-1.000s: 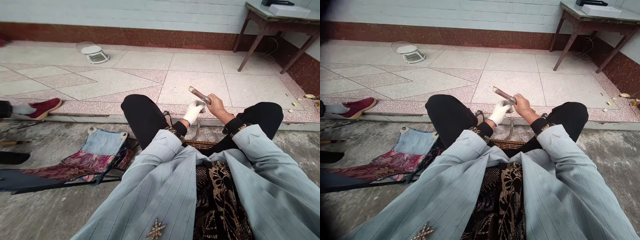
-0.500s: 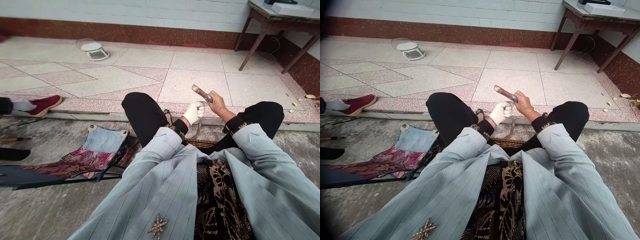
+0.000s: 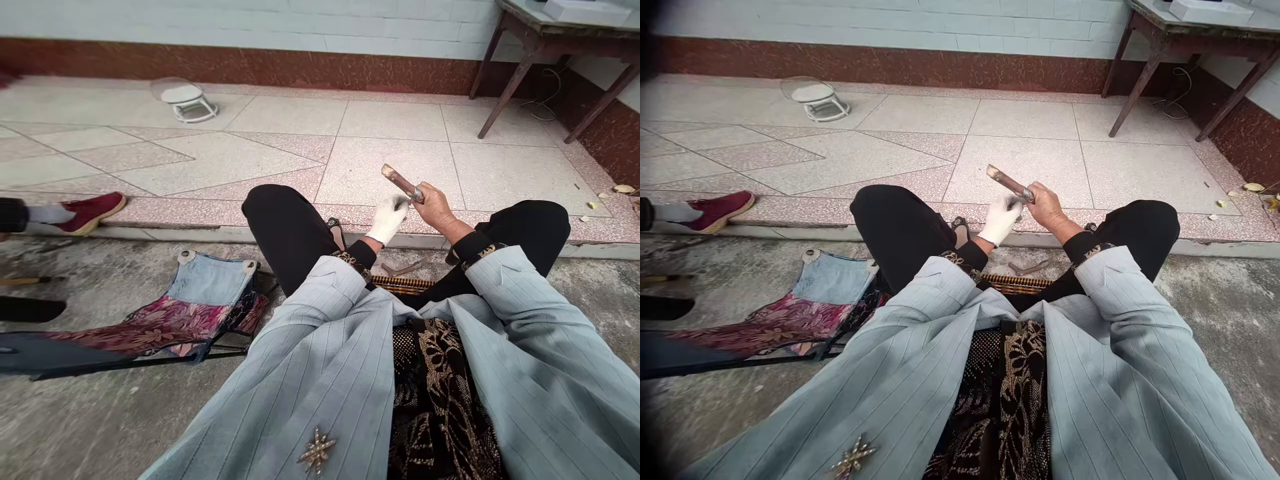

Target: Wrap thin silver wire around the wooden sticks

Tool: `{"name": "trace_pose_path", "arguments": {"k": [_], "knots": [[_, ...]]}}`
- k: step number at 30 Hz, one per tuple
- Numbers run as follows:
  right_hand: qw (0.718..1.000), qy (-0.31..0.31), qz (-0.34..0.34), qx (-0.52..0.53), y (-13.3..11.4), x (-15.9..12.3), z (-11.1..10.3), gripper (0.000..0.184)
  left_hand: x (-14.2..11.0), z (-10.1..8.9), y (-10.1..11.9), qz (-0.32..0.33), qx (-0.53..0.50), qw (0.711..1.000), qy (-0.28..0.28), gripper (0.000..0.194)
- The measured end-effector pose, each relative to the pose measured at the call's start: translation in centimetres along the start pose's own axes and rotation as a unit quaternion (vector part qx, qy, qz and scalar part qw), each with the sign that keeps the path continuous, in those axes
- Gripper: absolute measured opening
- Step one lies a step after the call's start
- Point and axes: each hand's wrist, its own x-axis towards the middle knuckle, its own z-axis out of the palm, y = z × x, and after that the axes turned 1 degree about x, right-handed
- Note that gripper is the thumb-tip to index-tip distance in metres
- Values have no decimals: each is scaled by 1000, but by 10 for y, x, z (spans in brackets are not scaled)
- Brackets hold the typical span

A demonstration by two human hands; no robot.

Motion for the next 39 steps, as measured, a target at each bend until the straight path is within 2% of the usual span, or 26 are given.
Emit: {"name": "trace_pose_path", "arguments": {"k": [3, 5, 7, 8, 11, 13, 15, 17, 20, 22, 25, 30, 35, 37, 39], "knots": [[1000, -6, -13, -19, 0, -1, 1, 14, 0, -2, 2, 24, 70, 997, 6, 19], [999, -13, -16, -30, 0, -2, 1, 13, 1, -1, 2, 7, 55, 998, -12, 17], [999, -22, -17, -30, 0, -2, 1, 13, 2, 1, 2, -48, -43, 996, -53, 16], [999, -24, -15, -19, 0, -2, 1, 14, 2, 3, 2, -85, -118, 987, -74, 14], [994, -1, 44, 99, -2, -1, 0, 15, 2, 6, 2, -161, -346, 917, -112, 6], [961, 4, 136, 243, -3, 1, -4, 17, 1, 5, 4, -162, -444, 871, -131, 3], [897, -3, 213, 386, -4, 3, -12, 22, -1, 3, 6, -151, -492, 842, -165, 6], [833, -26, 248, 493, -3, 4, -24, 25, -2, 1, 6, -144, -499, 830, -203, 9], [753, -131, 280, 581, 1, 5, -46, 25, -4, -3, 1, -142, -490, 821, -258, 10], [727, -136, 276, 615, 5, 6, -60, 26, -5, -5, -4, -147, -486, 812, -288, 12], [703, -131, 271, 645, 10, 6, -74, 24, -7, -10, -10, -149, -484, 811, -294, 12], [693, -147, 289, 644, 13, 4, -82, 29, -9, -24, -15, -156, -491, 805, -293, 12], [692, -164, 299, 637, 14, 1, -84, 23, -11, -35, -18, -136, -483, 818, -281, 13], [710, -146, 312, 615, 13, 2, -80, 19, -12, -36, -18, -138, -471, 823, -287, 14], [755, -108, 335, 554, 13, 2, -72, 12, -14, -35, -17, -145, -458, 830, -284, 15]]}}
